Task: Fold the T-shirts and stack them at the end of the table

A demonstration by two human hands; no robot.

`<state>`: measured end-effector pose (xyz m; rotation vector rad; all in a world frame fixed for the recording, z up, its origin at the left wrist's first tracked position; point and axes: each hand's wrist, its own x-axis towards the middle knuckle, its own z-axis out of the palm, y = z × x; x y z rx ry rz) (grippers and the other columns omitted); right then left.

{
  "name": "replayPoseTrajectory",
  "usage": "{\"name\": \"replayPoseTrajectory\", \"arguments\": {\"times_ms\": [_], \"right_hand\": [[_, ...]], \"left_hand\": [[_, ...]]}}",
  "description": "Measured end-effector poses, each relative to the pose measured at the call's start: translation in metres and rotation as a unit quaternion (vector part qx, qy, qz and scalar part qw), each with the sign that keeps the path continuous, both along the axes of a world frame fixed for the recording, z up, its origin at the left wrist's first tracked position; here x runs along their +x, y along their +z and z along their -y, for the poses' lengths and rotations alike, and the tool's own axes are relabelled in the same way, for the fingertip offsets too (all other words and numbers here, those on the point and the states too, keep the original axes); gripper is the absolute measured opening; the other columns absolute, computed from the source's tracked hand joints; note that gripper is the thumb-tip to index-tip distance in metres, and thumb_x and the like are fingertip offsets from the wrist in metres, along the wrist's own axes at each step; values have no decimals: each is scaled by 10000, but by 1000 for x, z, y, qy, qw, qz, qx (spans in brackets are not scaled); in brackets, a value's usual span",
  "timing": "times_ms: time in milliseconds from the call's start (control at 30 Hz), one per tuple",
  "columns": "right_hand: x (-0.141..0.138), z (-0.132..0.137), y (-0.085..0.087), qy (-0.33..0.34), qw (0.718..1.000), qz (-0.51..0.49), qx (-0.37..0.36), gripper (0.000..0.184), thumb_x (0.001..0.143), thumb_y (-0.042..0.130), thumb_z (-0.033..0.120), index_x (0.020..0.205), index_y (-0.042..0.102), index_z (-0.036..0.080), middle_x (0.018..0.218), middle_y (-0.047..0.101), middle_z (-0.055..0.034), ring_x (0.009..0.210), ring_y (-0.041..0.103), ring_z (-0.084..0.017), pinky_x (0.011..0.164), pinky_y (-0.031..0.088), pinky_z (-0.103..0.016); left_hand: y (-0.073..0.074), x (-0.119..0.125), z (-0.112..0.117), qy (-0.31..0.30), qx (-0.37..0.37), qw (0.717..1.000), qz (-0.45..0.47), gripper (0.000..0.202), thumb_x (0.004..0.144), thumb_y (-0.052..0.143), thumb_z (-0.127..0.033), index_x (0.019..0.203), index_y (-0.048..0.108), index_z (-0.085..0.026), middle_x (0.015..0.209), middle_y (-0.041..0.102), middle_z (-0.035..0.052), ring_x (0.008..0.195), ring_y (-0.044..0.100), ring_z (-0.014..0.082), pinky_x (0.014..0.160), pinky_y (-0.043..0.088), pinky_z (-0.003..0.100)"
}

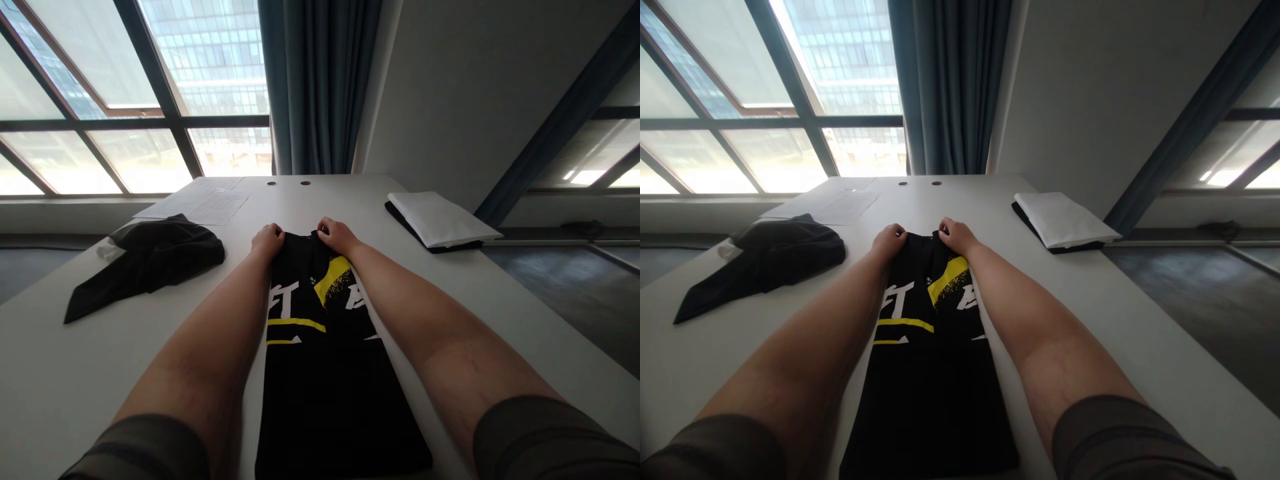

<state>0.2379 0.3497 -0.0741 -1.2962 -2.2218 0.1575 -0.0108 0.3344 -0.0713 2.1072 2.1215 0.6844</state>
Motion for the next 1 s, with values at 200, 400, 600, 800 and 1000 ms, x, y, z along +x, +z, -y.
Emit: {"name": "replayPoseTrajectory", "arguments": {"times_ms": [200,400,600,800,1000], "right_hand": [[-8,4,3,-37,997,53,28,303,874,686,329,1158,648,230,1173,660,-108,1103,572,-293,938,463,-404],[-14,19,9,-14,992,116,54,276,981,526,313,1140,705,175,1240,650,-157,1194,559,-291,1074,404,-409],[-26,31,-6,32,978,183,-94,585,1044,385,501,1572,434,254,1671,324,-98,1526,299,-308,1233,222,-480],[-24,22,-9,16,984,141,-109,572,1053,338,526,1574,430,309,1682,296,-80,1550,226,-348,1233,163,-595],[-21,8,-16,21,987,114,-112,583,1011,437,572,1544,464,337,1640,390,-83,1522,292,-361,1220,190,-613]], "left_hand": [[19,31,34,-71,44,994,-66,342,985,429,-358,1245,636,-277,1348,639,95,1295,551,309,1113,379,514],[4,54,49,-114,-76,984,-110,565,1010,352,-489,1526,453,-280,1670,335,79,1537,283,305,1220,250,545],[-2,36,35,-51,-101,989,-96,639,1026,260,-490,1589,372,-210,1693,237,165,1555,206,389,1212,214,602],[-2,23,15,-56,-99,991,-73,605,1007,323,-482,1576,376,-284,1694,259,122,1557,238,324,1219,229,560],[-5,16,-1,-32,-112,992,-57,676,973,370,-538,1573,386,-227,1681,268,172,1563,194,365,1215,169,624]]}}
